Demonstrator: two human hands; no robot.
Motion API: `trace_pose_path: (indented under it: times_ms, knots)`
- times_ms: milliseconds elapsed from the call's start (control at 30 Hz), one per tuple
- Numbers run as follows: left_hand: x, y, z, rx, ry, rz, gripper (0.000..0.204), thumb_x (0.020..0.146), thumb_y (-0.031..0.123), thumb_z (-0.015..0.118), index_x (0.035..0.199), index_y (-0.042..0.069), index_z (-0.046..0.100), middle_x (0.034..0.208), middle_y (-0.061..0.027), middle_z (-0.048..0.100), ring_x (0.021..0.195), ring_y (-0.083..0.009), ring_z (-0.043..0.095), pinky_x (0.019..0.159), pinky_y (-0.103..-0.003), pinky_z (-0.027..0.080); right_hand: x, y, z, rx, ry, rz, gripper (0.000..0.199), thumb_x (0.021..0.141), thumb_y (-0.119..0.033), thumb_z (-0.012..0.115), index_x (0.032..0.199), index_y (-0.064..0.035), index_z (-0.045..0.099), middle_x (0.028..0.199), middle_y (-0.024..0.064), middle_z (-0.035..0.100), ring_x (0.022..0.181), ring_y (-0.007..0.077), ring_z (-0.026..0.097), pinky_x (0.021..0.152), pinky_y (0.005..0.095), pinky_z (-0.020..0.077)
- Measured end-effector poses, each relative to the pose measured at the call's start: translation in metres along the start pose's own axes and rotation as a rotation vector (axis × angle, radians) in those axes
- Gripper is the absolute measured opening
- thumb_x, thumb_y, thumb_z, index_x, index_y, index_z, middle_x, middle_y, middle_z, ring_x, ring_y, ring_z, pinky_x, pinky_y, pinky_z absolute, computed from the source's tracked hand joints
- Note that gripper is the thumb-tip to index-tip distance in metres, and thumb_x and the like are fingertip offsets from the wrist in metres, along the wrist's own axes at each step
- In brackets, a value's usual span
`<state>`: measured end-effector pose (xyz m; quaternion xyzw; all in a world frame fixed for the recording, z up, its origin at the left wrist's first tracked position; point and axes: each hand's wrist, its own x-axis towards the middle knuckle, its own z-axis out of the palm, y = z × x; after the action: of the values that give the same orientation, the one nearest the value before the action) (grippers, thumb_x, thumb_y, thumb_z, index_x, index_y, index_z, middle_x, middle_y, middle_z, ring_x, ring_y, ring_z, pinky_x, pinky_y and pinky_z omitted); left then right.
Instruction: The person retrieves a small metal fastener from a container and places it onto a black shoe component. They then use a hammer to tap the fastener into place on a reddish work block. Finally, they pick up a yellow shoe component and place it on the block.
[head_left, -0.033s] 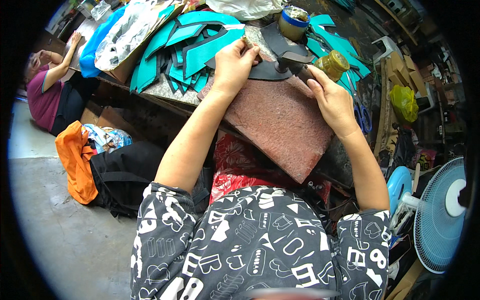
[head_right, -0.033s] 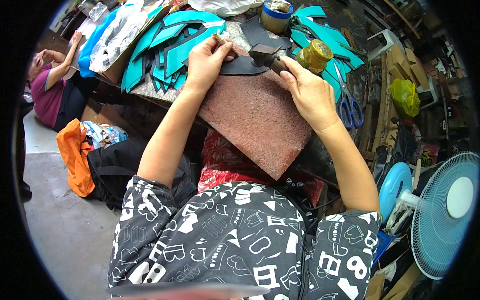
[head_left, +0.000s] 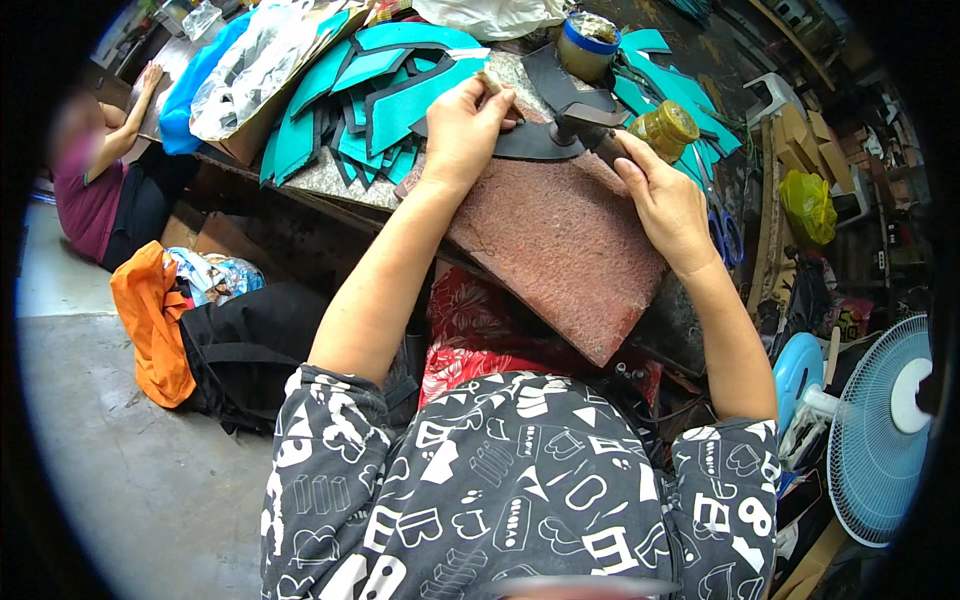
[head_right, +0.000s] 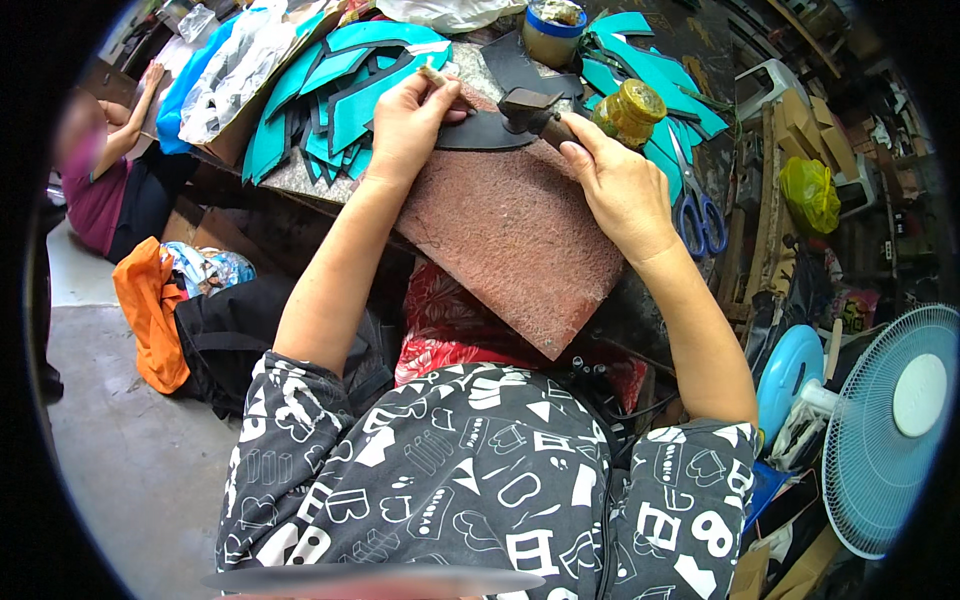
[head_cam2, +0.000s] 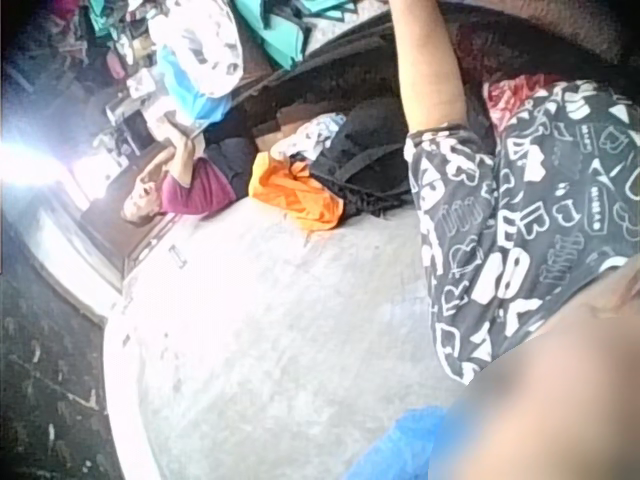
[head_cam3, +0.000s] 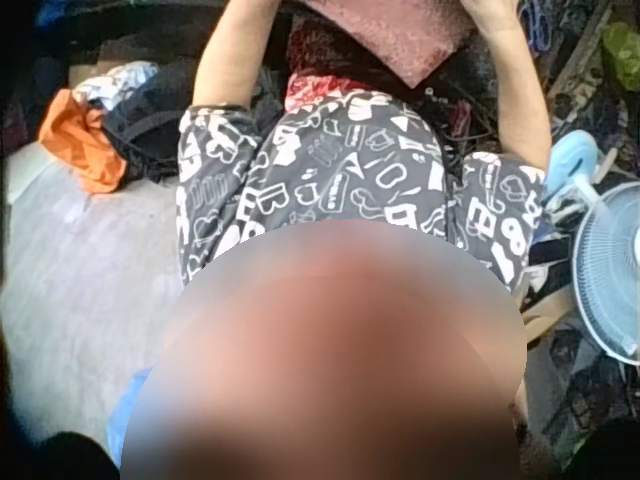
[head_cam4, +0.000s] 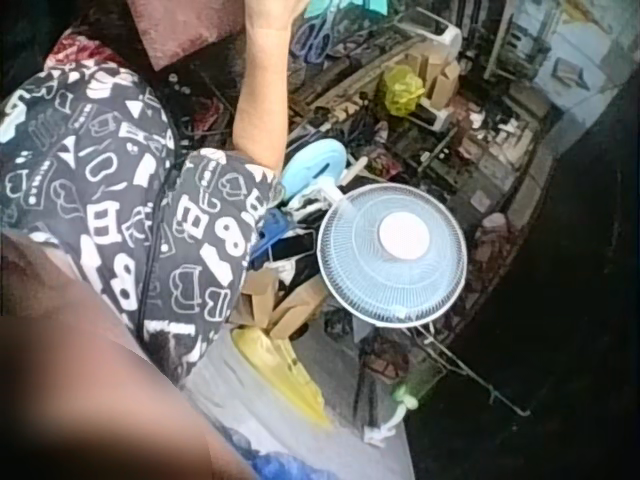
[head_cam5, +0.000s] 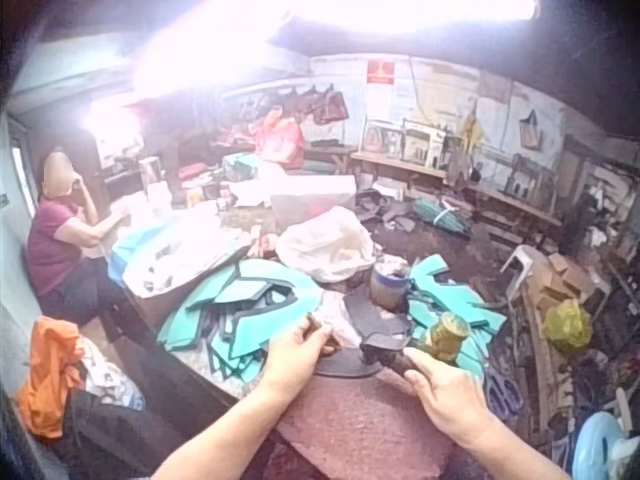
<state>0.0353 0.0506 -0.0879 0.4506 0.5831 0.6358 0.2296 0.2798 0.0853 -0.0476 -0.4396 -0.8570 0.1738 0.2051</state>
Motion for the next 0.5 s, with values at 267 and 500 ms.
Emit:
trace_pose_path:
  times_ms: [267,500]
  knots:
    - [0.0024,-0.0005,0.0012,0.056,-0.048,-0.054,0.015,0.090,0.012,0.069,0.093,-0.003,0.069,0.076,-0.0054,0.071,0.066,-0.0074,0.066,0.061,-0.022,0.053,-0.0020,0.0048,0.0043,-0.010,0.043,-0.029,0.034,0.097,-0.040,0.054,0.128,-0.0263,0.062,0.084,0.0132,0.071,0.079,0.0341,0.069,0.068,0.0423,0.0529]
    - [0.0018,-0.0005,0.0014,0.041,-0.026,-0.076,0.018,0.089,0.014,0.070,0.089,-0.004,0.069,0.074,-0.0065,0.071,0.065,-0.0081,0.067,0.061,-0.024,0.053,-0.0017,0.0062,0.0028,0.013,0.023,-0.017,0.034,0.098,-0.041,0.053,0.128,-0.0290,0.062,0.081,0.0129,0.070,0.078,0.0333,0.069,0.067,0.0423,0.0529]
